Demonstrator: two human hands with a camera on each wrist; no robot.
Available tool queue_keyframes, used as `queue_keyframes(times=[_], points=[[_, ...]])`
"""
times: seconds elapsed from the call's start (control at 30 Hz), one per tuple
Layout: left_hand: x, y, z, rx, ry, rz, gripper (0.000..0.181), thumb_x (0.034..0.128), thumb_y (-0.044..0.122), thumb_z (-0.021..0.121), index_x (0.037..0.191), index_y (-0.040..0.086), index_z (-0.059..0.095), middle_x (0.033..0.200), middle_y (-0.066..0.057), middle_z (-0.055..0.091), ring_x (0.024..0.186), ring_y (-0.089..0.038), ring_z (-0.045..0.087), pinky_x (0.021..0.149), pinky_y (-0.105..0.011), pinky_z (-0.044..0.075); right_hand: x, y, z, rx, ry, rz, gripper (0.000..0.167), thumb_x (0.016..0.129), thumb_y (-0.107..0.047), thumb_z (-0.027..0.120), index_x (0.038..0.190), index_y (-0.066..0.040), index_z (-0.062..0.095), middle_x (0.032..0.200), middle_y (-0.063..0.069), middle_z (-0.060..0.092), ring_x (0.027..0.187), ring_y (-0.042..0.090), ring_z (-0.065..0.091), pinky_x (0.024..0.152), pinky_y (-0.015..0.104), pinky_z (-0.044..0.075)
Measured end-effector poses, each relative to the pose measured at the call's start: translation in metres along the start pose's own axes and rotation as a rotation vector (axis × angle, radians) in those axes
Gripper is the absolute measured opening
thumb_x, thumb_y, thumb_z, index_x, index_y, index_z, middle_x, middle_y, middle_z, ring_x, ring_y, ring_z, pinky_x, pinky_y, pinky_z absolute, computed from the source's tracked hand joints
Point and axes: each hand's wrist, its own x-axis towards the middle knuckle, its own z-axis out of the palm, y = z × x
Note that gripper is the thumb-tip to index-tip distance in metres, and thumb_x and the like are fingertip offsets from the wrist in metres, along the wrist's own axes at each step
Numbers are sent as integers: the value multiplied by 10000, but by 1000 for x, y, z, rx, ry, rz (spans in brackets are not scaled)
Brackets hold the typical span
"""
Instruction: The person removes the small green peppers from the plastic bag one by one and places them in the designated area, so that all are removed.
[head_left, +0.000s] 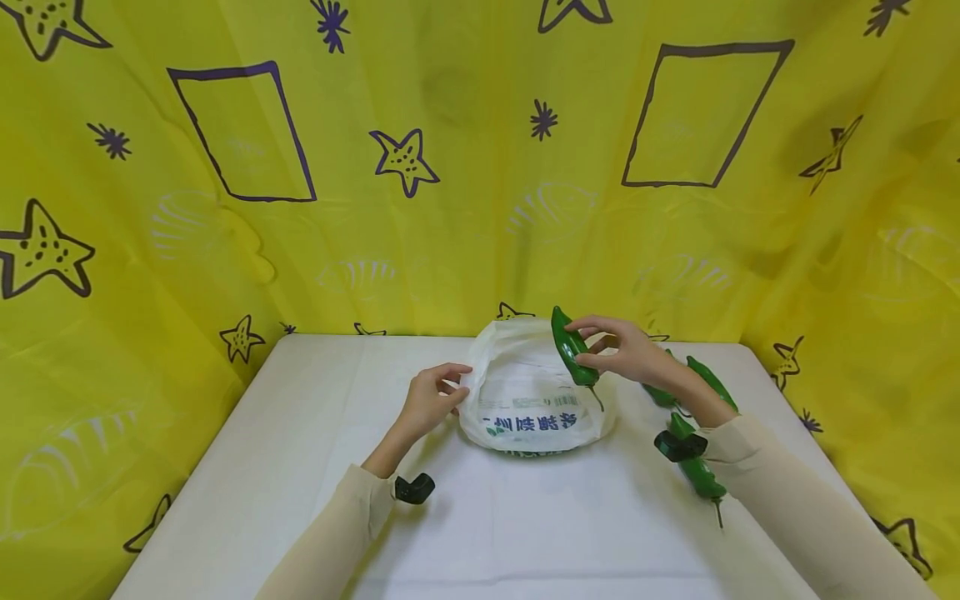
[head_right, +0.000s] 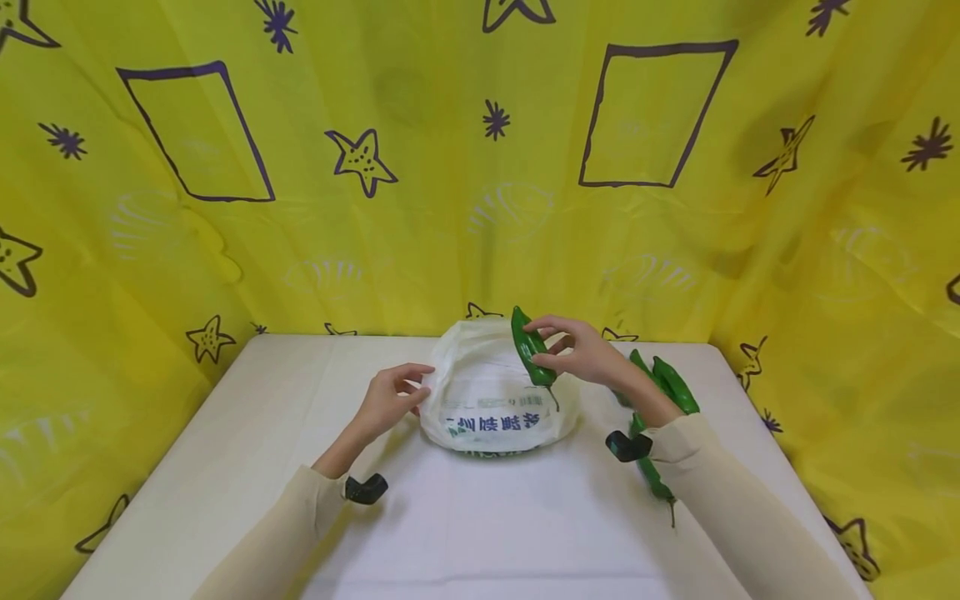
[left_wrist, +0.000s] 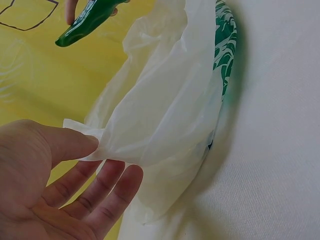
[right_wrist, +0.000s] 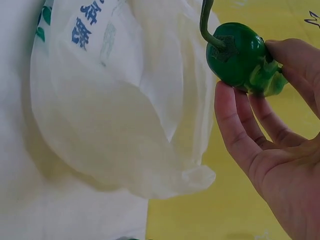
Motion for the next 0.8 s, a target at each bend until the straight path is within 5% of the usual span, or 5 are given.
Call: queue_keyframes(times=[0.8], points=[[-2, 3, -1, -8, 1, -12, 320, 902, -46, 725, 1216, 20, 724, 1038, -164, 667, 771, -196, 672, 639, -497, 634, -76, 31, -37, -160, 91, 21, 498, 928, -197, 783, 1385, -97, 612, 1306, 179, 612, 993, 239, 681, 735, 288, 610]])
